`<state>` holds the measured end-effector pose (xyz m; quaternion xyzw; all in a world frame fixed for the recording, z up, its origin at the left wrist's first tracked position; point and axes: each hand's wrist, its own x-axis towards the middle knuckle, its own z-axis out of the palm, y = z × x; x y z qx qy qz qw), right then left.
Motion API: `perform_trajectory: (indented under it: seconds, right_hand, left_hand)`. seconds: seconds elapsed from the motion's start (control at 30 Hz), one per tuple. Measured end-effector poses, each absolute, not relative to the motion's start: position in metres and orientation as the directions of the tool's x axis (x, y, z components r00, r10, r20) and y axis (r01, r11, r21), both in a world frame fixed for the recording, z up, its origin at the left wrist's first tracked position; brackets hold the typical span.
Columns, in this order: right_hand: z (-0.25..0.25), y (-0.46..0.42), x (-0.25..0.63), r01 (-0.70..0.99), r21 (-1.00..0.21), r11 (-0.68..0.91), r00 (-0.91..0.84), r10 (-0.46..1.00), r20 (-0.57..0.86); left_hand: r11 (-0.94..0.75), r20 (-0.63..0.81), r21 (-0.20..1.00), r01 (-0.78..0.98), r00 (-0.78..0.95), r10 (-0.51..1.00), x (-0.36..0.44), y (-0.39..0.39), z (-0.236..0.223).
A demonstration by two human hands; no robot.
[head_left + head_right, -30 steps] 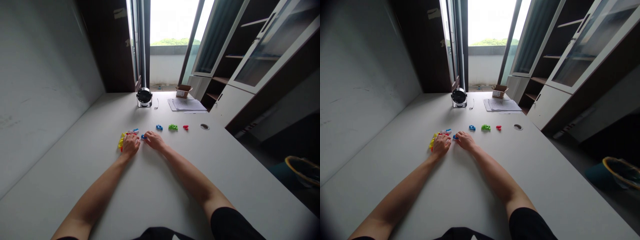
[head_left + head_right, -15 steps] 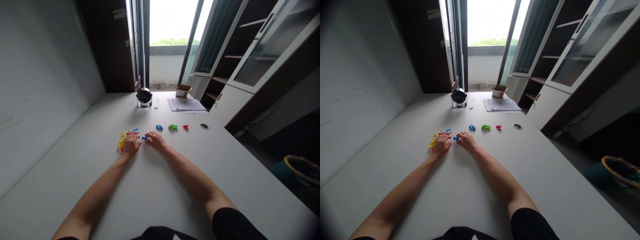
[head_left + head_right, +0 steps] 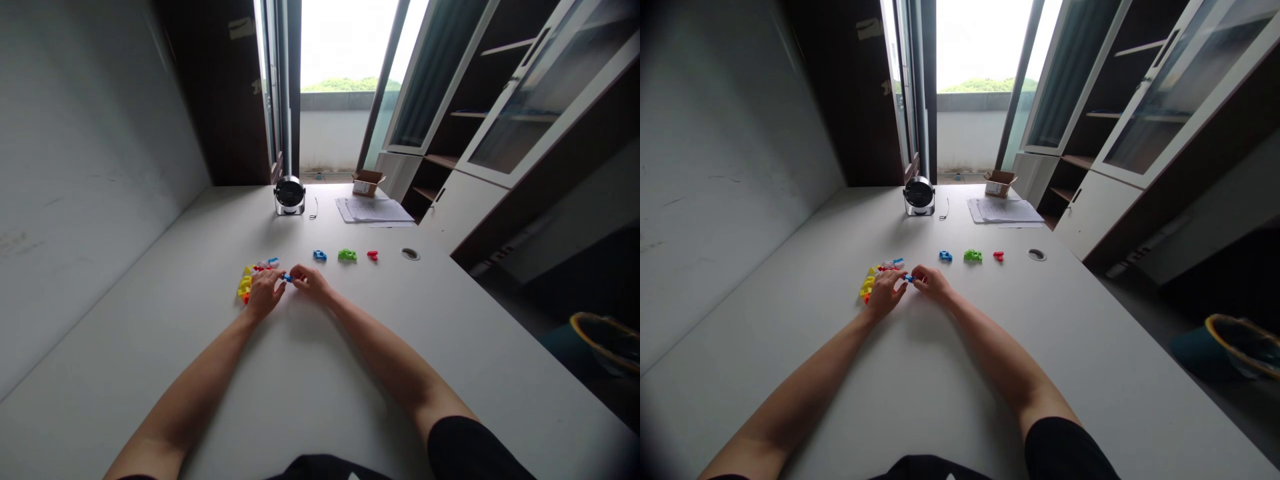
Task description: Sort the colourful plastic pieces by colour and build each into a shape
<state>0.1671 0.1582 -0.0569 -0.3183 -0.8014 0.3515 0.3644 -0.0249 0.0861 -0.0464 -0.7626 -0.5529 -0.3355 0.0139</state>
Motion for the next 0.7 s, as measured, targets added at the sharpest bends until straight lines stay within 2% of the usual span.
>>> perform_trajectory:
  seconds: [0.47, 0.7]
  right_hand:
    - [-0.0553, 0.1605, 0.1688, 0.066, -0.932, 0.357, -0.552, 0.791, 0.264]
    - [-0.0542, 0.1589, 0.1675, 0.069, -0.939, 0.338, -0.550, 0.798, 0.247]
  left_hand:
    - [-0.446, 0.551, 0.378, 0.811, 0.190, 0.813, -0.0240, 0.0833, -0.0417]
    - [-0.428, 0.555, 0.373, 0.823, 0.171, 0.814, -0.0234, 0.0829, -0.0401]
